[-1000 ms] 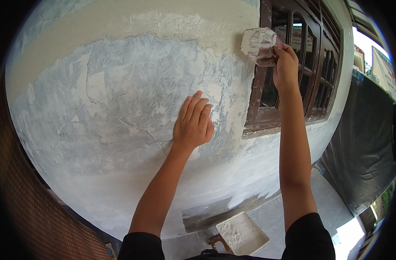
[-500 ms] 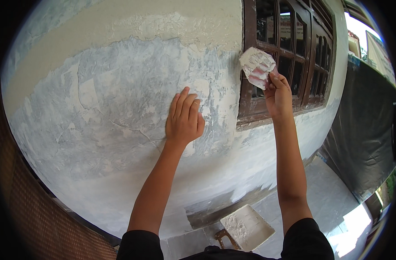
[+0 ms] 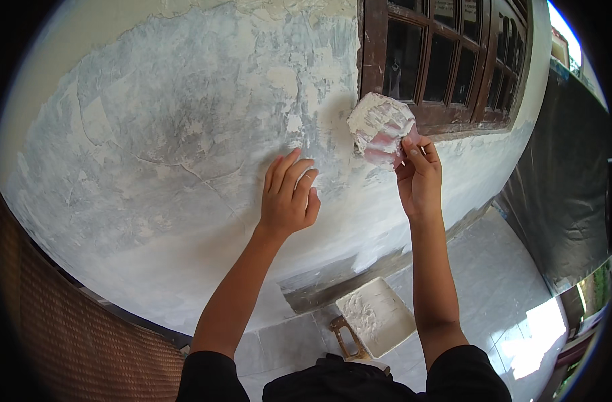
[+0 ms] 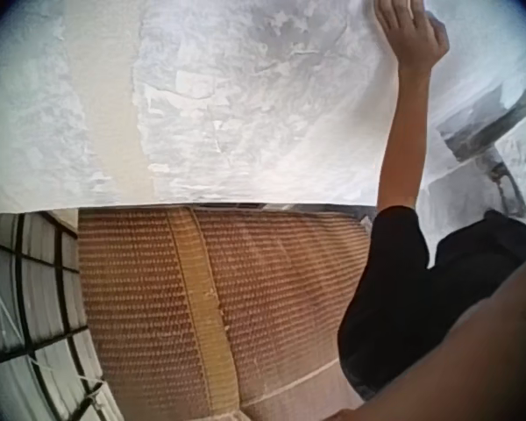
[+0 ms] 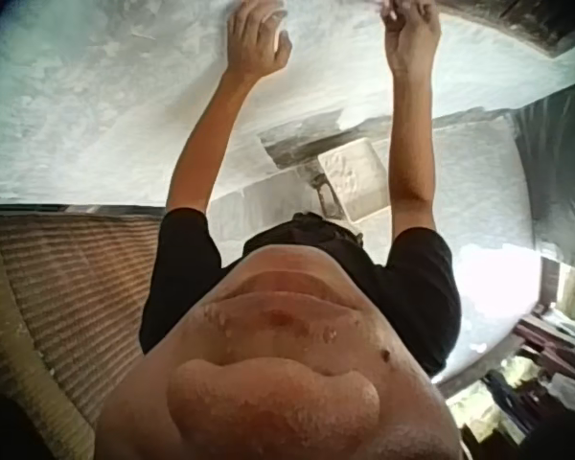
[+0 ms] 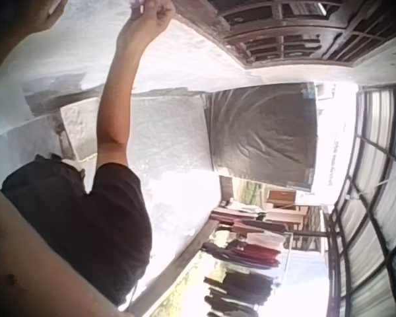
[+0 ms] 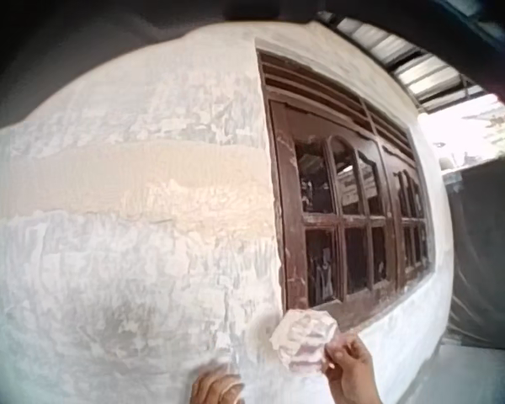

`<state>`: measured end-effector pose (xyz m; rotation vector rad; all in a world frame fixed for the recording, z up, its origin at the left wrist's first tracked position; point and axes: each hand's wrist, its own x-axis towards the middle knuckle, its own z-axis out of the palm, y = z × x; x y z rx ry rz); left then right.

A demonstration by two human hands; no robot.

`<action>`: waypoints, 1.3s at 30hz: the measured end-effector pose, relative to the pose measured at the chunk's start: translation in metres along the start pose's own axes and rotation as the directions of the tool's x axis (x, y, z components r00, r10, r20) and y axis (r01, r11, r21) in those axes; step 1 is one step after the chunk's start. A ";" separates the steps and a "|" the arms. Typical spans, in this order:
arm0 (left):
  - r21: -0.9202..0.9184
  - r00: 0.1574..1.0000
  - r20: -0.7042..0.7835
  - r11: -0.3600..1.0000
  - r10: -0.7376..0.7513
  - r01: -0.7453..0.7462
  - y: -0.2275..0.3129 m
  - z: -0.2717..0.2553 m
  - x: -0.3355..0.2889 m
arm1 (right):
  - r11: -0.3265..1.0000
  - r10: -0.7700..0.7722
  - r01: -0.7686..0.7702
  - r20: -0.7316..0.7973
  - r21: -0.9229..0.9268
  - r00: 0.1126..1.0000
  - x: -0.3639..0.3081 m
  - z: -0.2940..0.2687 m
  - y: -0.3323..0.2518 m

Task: The person applies wall putty to a damaged exterior wall surface using a scraper.

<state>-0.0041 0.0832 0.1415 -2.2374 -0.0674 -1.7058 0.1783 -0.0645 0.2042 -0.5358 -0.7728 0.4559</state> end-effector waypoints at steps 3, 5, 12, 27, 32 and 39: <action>-0.192 0.993 0.089 0.976 -0.082 0.098 0.046 0.017 -0.042 | 0.997 0.063 -0.065 -0.061 -0.030 0.996 -0.016 -0.034 0.008; -0.303 0.966 0.185 0.925 -0.179 0.229 0.075 0.029 -0.069 | 0.992 0.113 -0.118 -0.109 -0.044 0.988 -0.025 -0.058 0.015; -0.362 0.801 0.517 0.772 -0.301 0.523 0.149 0.062 -0.153 | 0.950 0.290 -0.310 -0.272 -0.032 0.918 -0.085 -0.155 0.046; -0.074 0.307 0.903 0.596 -0.300 0.800 0.247 0.070 -0.304 | 0.730 0.448 -0.684 -0.760 0.006 0.471 -0.225 -0.306 0.112; 0.058 0.140 0.947 0.584 -0.288 0.809 0.263 0.070 -0.342 | 0.594 0.462 -0.804 -0.805 -0.031 0.372 -0.260 -0.329 0.137; 0.229 -0.070 0.956 0.576 -0.285 0.784 0.294 0.069 -0.391 | 0.424 0.523 -0.905 -0.823 0.025 0.223 -0.308 -0.354 0.171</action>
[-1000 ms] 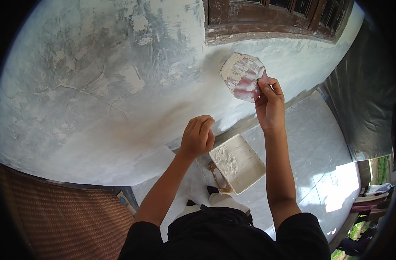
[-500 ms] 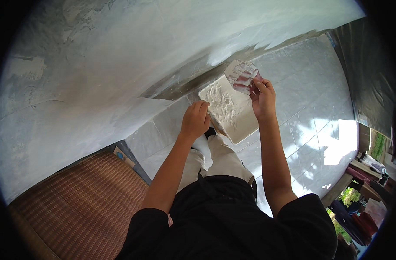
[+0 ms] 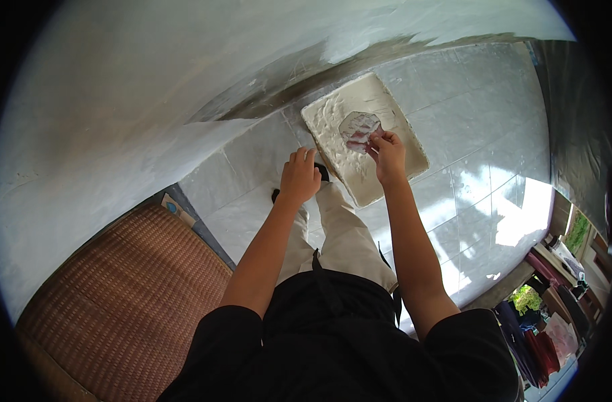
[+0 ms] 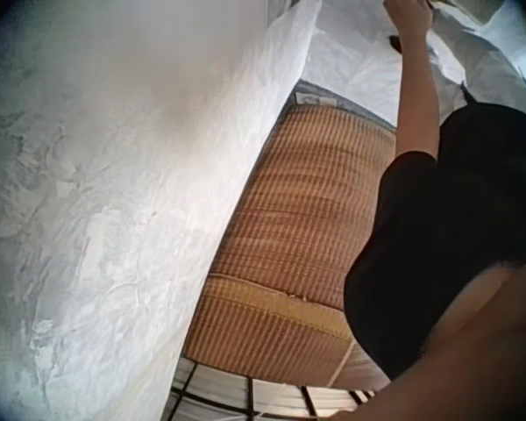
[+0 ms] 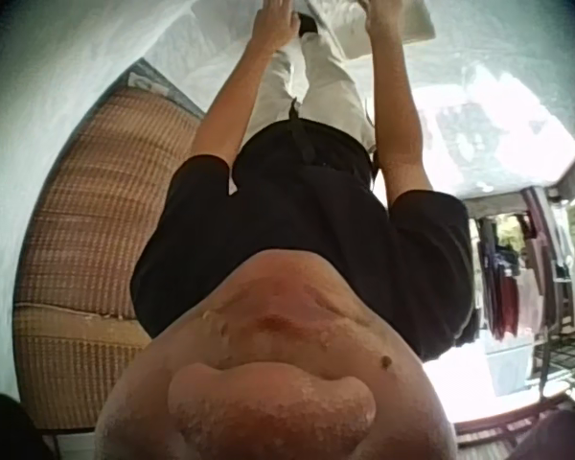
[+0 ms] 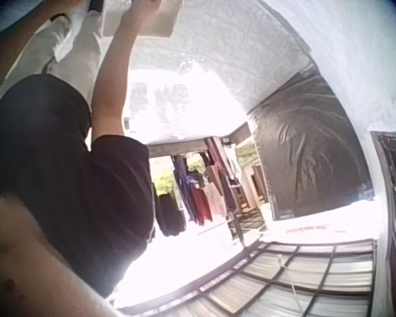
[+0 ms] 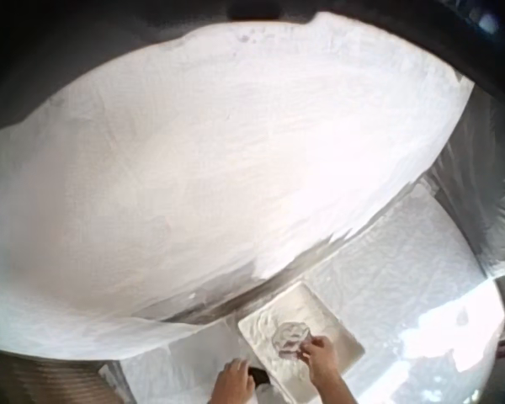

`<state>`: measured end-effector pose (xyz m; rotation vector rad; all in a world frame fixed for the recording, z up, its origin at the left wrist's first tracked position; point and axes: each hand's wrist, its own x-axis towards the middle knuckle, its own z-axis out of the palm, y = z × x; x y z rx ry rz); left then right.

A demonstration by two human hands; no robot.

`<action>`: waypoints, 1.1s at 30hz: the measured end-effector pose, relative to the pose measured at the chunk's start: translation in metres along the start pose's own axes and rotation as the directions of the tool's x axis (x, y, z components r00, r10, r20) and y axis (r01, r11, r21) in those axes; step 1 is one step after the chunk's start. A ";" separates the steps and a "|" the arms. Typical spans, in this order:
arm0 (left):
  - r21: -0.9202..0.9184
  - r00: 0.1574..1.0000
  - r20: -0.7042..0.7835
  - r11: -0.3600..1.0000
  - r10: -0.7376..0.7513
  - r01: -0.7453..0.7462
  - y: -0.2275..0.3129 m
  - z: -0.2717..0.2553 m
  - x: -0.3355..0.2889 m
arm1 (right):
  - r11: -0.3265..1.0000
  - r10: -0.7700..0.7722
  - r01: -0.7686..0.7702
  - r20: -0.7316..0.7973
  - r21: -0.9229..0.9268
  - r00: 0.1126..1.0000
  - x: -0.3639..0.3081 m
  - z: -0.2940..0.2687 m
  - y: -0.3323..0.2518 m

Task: The person applies wall putty to a damaged exterior wall surface using a scraper.

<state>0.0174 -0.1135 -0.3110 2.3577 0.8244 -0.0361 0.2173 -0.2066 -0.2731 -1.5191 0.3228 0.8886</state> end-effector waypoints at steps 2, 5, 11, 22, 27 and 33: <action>-0.002 1.000 0.014 1.000 -0.027 0.027 -0.003 0.010 0.000 | 0.999 0.033 -0.033 0.004 -0.031 0.999 0.005 -0.001 0.010; -0.008 0.996 0.052 0.997 -0.073 0.074 -0.007 0.021 0.003 | 0.997 0.038 -0.038 0.011 -0.062 0.999 0.018 -0.003 0.023; -0.045 0.993 0.046 0.993 -0.106 0.109 -0.022 0.030 0.014 | 0.997 0.041 -0.041 -0.003 -0.062 0.999 0.045 -0.001 0.034; -0.178 0.976 0.056 0.960 -0.211 0.218 -0.031 0.048 0.039 | 0.983 0.028 -0.018 0.054 -0.181 0.998 0.071 -0.001 0.039; -0.241 0.963 0.015 0.934 -0.268 0.264 -0.026 0.067 0.044 | 0.790 -0.183 0.205 0.097 -0.578 0.978 0.088 -0.018 0.050; -0.165 0.964 0.007 0.950 -0.266 0.264 -0.021 0.068 0.048 | 0.650 -0.325 0.295 0.094 -0.700 0.941 0.097 -0.011 0.051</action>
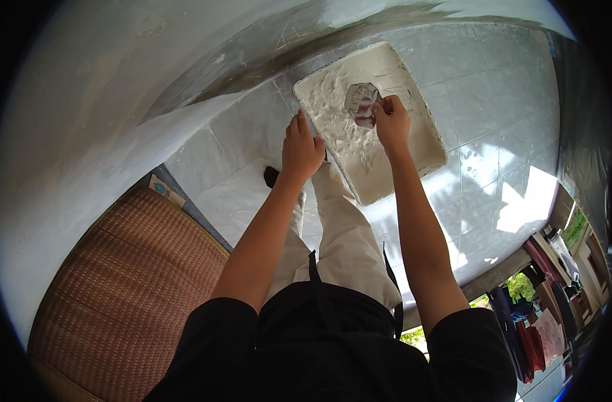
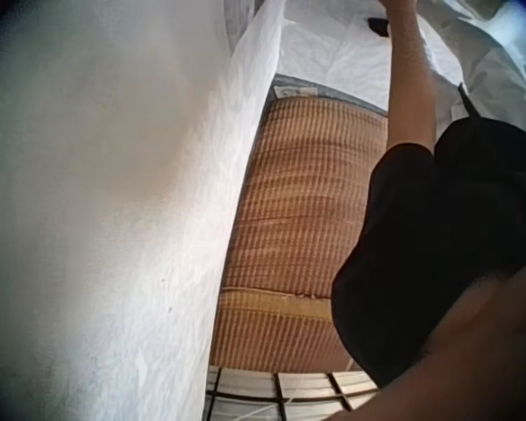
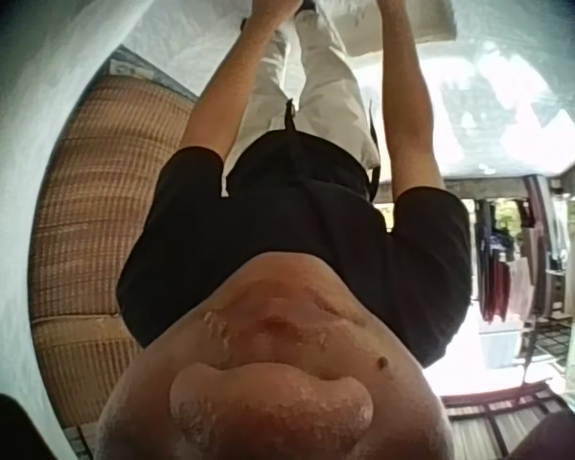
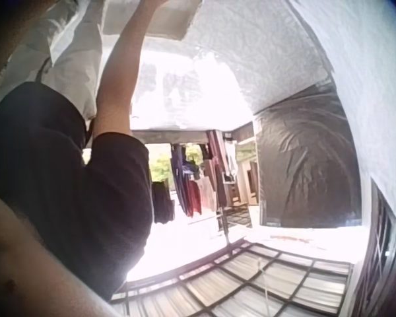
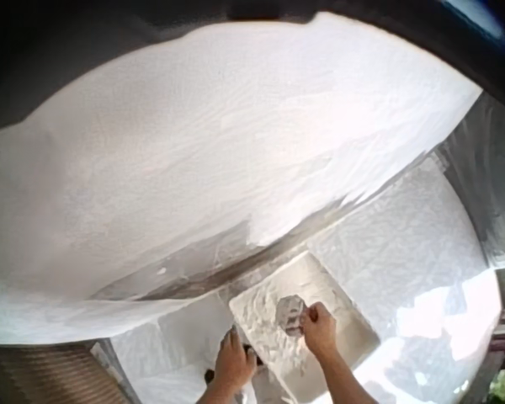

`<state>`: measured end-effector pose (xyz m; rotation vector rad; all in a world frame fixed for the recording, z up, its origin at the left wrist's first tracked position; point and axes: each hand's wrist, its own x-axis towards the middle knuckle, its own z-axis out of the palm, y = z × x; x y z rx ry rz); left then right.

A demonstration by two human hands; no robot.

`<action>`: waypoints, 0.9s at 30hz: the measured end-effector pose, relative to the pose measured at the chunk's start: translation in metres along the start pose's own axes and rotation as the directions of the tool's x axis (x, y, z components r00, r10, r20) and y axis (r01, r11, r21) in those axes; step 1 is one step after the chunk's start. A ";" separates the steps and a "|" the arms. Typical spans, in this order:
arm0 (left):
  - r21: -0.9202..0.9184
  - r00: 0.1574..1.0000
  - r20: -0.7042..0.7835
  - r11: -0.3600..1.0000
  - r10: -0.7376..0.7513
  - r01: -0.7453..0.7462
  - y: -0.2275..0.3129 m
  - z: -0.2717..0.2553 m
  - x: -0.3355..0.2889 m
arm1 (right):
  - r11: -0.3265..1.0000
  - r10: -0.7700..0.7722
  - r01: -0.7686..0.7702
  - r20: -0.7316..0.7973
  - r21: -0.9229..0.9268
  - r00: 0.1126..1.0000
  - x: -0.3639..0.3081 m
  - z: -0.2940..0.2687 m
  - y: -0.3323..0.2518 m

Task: The person applies wall putty to a damaged exterior wall surface using a scraper.

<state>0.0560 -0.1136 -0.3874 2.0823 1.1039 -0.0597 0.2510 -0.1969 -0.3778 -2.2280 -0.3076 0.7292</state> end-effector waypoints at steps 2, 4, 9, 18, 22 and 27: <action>0.017 1.000 -0.017 1.000 0.021 -0.021 -0.001 -0.001 0.002 | 1.000 0.013 -0.013 -0.087 0.000 0.996 0.003 0.002 -0.009; 0.018 0.999 -0.027 0.999 0.037 -0.037 0.001 -0.001 0.004 | 0.999 -0.019 0.015 -0.097 -0.046 0.995 0.008 0.003 -0.010; 0.024 0.998 -0.028 0.998 0.053 -0.052 0.001 -0.004 0.007 | 0.990 -0.121 0.106 -0.165 -0.094 0.979 0.018 0.008 -0.018; 0.020 0.997 -0.034 0.998 0.064 -0.063 0.000 -0.009 0.003 | 0.940 -0.254 0.214 -0.129 -0.264 0.958 0.042 0.009 -0.015; 0.020 0.996 -0.046 0.997 0.071 -0.070 -0.003 -0.007 -0.001 | 0.930 -0.325 0.283 -0.167 -0.232 0.931 0.043 0.014 -0.018; 0.033 0.996 -0.056 0.997 0.068 -0.066 -0.007 -0.006 -0.006 | 0.904 -0.389 0.335 -0.185 -0.264 0.903 0.046 0.017 -0.020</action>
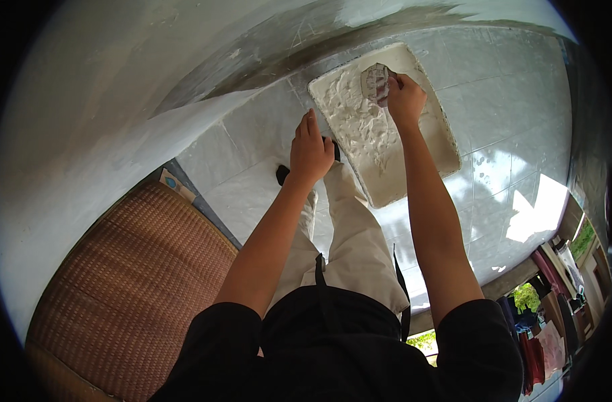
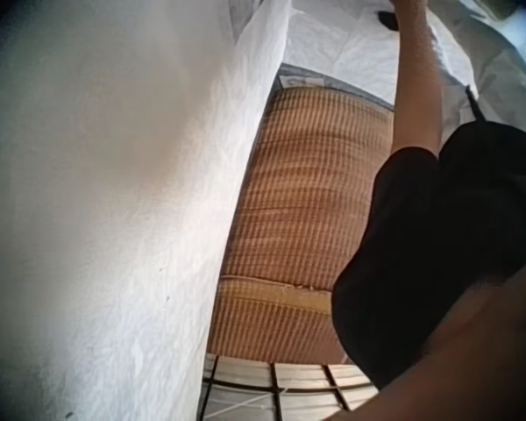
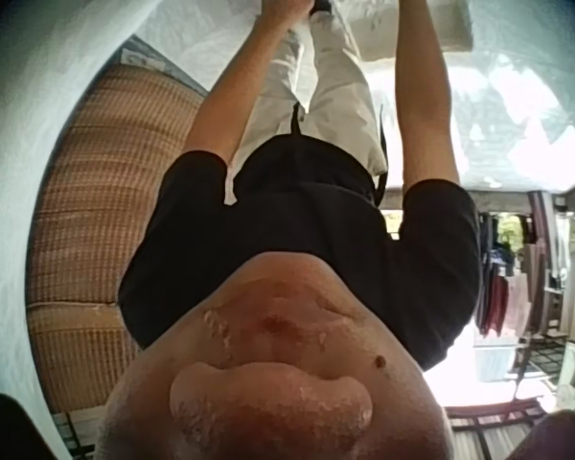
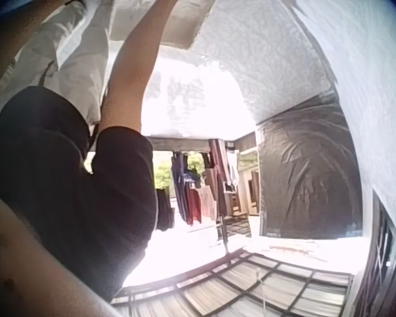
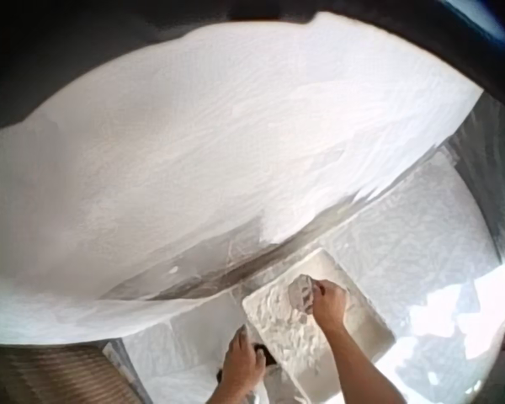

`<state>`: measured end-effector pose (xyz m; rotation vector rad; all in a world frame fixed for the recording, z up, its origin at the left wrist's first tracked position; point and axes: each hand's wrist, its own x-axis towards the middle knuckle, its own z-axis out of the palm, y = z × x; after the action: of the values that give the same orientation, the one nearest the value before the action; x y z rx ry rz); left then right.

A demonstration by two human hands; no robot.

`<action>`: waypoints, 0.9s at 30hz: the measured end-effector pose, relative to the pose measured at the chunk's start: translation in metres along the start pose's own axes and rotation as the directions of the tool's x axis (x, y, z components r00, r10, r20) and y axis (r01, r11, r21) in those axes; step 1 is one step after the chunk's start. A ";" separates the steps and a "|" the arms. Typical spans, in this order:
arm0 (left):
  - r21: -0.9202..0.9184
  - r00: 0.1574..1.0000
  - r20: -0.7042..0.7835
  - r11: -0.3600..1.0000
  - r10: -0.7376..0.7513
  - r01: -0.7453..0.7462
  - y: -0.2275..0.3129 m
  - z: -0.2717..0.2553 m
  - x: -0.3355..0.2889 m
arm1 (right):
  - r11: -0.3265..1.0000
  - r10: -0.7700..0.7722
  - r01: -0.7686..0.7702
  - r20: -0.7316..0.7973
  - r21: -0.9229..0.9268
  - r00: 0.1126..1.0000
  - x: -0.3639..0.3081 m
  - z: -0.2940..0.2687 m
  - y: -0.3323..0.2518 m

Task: The person applies wall putty to a damaged exterior wall surface using a scraper.

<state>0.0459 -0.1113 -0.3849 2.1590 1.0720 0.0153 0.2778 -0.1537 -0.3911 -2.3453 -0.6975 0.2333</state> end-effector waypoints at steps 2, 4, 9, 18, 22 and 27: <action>0.005 1.000 0.004 1.000 -0.008 0.008 -0.001 0.000 -0.002 | 1.000 -0.011 0.011 0.008 -0.015 1.000 0.002 0.000 0.000; -0.002 1.000 0.014 1.000 -0.020 0.020 -0.001 0.000 -0.004 | 0.999 -0.023 0.023 0.015 -0.031 1.000 0.006 0.000 0.000; 0.004 1.000 0.010 1.000 -0.019 0.018 -0.003 0.002 -0.008 | 0.995 -0.029 0.039 0.106 -0.090 0.994 0.020 0.001 0.011; -0.009 1.000 0.014 1.000 -0.027 0.027 -0.002 0.002 -0.010 | 0.997 0.007 0.004 0.132 -0.083 0.991 0.020 0.001 0.019; -0.020 0.999 0.018 0.999 -0.034 0.035 -0.002 0.002 -0.011 | 0.996 0.073 -0.067 0.108 -0.062 0.991 0.013 0.004 0.021; -0.019 0.999 0.024 0.999 -0.042 0.042 -0.004 -0.001 -0.013 | 0.988 0.155 -0.154 0.083 -0.022 0.984 0.003 0.005 0.023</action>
<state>0.0341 -0.1181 -0.3823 2.1137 1.0993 -0.0192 0.2880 -0.1639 -0.4096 -2.4183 -0.5588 0.3995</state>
